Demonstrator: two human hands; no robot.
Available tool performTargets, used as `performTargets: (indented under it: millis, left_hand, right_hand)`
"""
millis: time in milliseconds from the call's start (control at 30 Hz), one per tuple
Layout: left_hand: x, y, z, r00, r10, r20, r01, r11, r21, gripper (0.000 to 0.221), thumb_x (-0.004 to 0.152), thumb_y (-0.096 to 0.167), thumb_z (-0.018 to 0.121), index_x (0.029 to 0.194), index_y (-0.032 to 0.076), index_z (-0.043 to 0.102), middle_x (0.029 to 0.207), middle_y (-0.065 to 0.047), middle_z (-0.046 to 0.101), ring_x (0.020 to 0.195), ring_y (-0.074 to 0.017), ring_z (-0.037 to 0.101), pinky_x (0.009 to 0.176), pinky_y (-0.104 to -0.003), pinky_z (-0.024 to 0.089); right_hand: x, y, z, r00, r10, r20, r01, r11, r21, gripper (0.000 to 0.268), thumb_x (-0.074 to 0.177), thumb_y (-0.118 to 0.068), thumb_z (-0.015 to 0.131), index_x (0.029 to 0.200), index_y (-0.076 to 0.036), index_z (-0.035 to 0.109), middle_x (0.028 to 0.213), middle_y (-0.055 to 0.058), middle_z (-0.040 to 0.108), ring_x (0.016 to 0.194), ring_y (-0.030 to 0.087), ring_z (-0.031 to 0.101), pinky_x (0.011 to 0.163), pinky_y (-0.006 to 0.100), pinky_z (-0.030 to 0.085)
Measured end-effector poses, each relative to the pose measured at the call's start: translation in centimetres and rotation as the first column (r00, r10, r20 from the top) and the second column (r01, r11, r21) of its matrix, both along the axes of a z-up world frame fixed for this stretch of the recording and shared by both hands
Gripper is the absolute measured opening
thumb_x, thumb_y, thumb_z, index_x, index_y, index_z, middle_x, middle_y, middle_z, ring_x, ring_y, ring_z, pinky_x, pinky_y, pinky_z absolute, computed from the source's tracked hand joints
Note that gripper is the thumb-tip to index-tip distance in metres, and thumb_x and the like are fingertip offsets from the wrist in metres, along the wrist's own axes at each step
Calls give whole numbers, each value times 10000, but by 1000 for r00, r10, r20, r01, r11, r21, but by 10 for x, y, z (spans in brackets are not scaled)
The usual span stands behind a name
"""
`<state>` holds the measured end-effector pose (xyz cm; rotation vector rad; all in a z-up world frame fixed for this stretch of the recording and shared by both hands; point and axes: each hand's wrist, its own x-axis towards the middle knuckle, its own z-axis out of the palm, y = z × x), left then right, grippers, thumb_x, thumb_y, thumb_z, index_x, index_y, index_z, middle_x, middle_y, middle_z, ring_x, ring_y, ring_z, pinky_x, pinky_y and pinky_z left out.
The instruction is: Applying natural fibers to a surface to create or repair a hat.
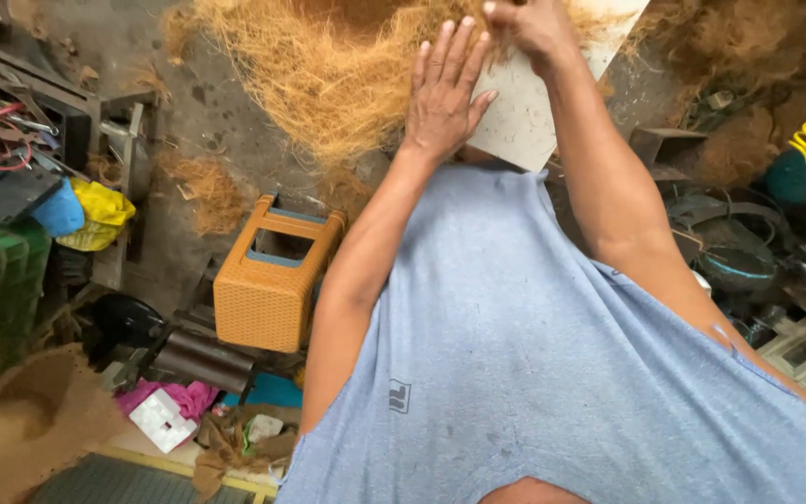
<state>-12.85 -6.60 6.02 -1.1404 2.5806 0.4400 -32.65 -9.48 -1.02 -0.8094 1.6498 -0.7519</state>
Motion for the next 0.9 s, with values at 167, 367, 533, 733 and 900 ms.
performTargets:
  millis: [167,367,533,733,900]
  left_hand:
    - [12,10,-40,998,62,-22,-63,998,-13,739,1224,607,495,1683,161,126,1729,-86,59,1597,-303,32,1310,-511,47]
    - [15,5,-11,999,41,34,-42,999,33,677,1259,590,433,1688,185,102,1732,-75,39,1606,-288,25,1291,-518,0]
    - [21,43,-33,838,196,-510,-327,928,-180,667,1152,589,403,1677,254,165,1761,-1,79,1661,-207,64,1368,-532,18]
    - [37,72,-15,607,436,-664,-588,809,-7,607,1055,396,596,1577,223,338,1679,-13,332,1586,-214,303,1331,-511,231]
    - [48,54,-23,607,451,-654,-623,781,-40,605,1037,359,631,1555,251,338,1680,0,324,1594,-211,287,1368,-556,133]
  right_hand:
    - [-15,-1,32,999,43,9,-42,999,-19,245,1001,-114,755,902,-198,547,945,-53,581,859,78,585,842,257,528]
    - [-33,-42,16,978,-100,-185,49,963,-264,96,1050,-201,717,981,-178,655,909,-50,623,796,87,553,737,290,492]
    - [-20,-66,14,973,-92,-210,46,976,-214,145,1001,-262,723,1084,-167,650,954,-39,618,798,96,549,722,289,495]
    - [4,-87,14,997,-68,-19,64,985,-162,273,949,-146,728,1193,-149,604,1097,-8,626,917,124,616,830,287,558]
    - [15,-93,16,986,-85,142,98,991,-92,451,898,-31,735,1301,-130,558,1240,23,634,1036,151,684,938,284,621]
